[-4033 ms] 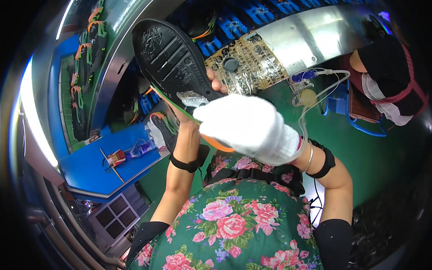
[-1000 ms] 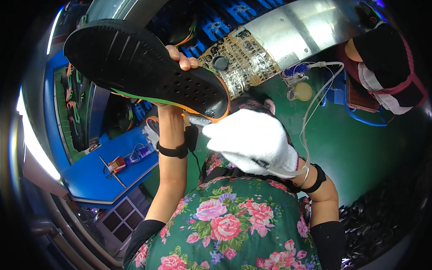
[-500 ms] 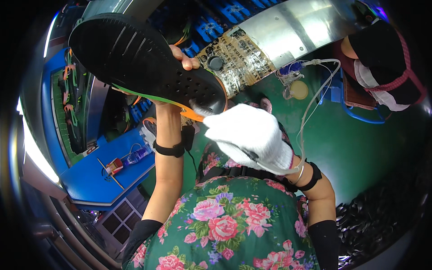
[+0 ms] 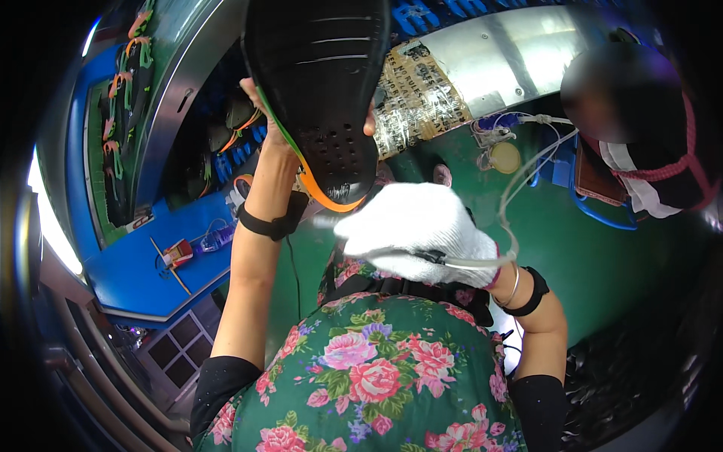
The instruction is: Apply adhesive or primer to the bottom edges and center of shoe soles using a brush.
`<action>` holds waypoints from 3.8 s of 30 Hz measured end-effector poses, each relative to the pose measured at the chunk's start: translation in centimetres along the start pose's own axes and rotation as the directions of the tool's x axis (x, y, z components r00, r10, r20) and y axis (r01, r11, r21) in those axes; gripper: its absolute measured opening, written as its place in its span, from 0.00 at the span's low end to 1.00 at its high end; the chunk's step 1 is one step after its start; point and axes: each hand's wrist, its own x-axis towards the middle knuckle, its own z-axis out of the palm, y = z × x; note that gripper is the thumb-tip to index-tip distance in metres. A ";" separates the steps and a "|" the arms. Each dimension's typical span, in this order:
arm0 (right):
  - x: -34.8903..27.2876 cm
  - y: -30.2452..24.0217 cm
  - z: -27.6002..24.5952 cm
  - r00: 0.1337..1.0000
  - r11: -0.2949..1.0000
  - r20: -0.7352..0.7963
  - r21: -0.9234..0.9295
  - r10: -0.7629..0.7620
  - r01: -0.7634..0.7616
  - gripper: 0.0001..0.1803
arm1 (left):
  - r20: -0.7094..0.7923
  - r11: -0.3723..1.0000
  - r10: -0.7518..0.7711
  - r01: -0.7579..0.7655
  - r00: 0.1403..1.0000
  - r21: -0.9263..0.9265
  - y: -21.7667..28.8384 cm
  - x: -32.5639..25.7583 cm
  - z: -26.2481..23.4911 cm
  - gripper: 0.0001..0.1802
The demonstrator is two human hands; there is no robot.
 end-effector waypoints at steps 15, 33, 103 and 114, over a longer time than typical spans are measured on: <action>1.5 0.9 -1.0 0.964 0.942 0.175 0.235 0.202 -0.240 0.09 | -0.353 0.916 -0.400 0.369 0.846 -0.154 -0.1 -1.7 0.7 0.63; 4.4 -2.0 -3.3 0.988 0.937 -0.153 -0.346 0.000 -0.054 0.16 | -0.385 0.921 -0.239 0.083 0.891 -0.381 -5.8 -9.2 1.9 0.29; 3.8 0.0 -1.5 0.964 0.998 -0.267 -0.061 -0.010 -0.006 0.17 | -0.272 0.775 0.213 -0.332 0.938 -0.538 -7.7 -0.4 5.7 0.66; 2.2 0.0 -0.8 0.979 0.974 -0.190 -0.223 -0.073 0.029 0.17 | 0.038 0.812 0.208 -0.151 0.977 -0.564 -7.0 -0.3 4.2 0.63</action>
